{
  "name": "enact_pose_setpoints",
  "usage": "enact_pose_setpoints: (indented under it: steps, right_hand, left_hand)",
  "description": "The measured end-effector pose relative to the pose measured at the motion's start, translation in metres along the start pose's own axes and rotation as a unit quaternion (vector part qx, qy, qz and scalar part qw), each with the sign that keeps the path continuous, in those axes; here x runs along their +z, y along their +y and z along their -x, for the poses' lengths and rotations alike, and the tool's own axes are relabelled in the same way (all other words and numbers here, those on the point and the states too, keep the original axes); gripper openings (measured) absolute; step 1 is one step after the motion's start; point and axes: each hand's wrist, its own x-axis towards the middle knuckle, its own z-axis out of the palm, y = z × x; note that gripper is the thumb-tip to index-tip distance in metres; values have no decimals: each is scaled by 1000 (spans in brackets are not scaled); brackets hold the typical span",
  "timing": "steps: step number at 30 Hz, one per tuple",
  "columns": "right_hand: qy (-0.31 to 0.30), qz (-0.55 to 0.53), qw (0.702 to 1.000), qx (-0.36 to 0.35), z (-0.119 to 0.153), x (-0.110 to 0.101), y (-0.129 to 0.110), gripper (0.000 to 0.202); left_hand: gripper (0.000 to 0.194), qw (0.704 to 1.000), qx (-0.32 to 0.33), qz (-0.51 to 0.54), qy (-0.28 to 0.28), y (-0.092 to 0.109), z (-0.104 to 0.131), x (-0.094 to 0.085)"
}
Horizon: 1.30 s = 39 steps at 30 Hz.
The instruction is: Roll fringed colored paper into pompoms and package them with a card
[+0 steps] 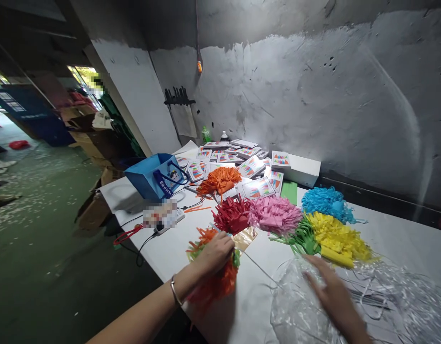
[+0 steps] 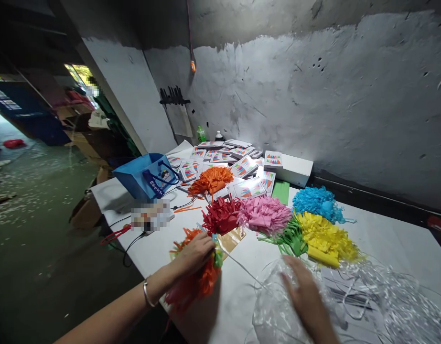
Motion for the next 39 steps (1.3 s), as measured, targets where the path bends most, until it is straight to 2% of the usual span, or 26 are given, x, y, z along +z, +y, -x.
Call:
enact_pose_setpoints:
  steps: [2,4,5,7,12,16,20,22,25,27,30,33,37,39]
  right_hand:
    - [-74,-30,996,-39,-7,47,-13,46]
    - [-145,-58,986,-63,-10,86,-27,29]
    - [-168,-67,981,-65,-10,98,-32,24]
    - [-194,-89,975,-59,-9,108,-39,32]
    - [-218,-195,956,-26,-2,96,-41,35]
    - [-253,-296,920,41,7,96,-42,38]
    - [-241,-338,907,76,17,99,-38,40]
    - [-229,-337,909,90,20,99,-33,40]
    - [-188,-307,929,90,22,98,-27,36]
    - [-168,-275,944,68,23,97,-25,33]
    - [-175,-244,954,22,25,95,-27,31]
    - [-162,-236,958,0,27,92,-31,32]
    - [-116,-227,967,14,29,89,-34,34]
    - [-107,-219,970,21,31,90,-33,36]
  left_hand:
    - [23,999,28,14,-6,19,-4,9]
    - [23,999,45,29,-8,31,-5,14]
    - [23,998,47,36,-7,35,-4,15]
    - [23,998,45,53,-6,38,-1,14]
    - [4,989,42,137,-17,39,10,11]
    - [7,976,16,210,-47,42,15,18]
    - [7,977,-34,209,-24,45,14,24]
    - [8,977,-35,212,-12,48,14,23]
    - [9,973,-21,231,-3,55,12,18]
    - [9,968,-13,252,-4,59,12,15]
    - [6,953,-8,301,-16,60,13,10]
    - [25,927,8,373,-41,55,17,4]
    - [71,851,-11,517,-95,50,24,5]
    - [70,843,-48,522,-122,52,27,9]
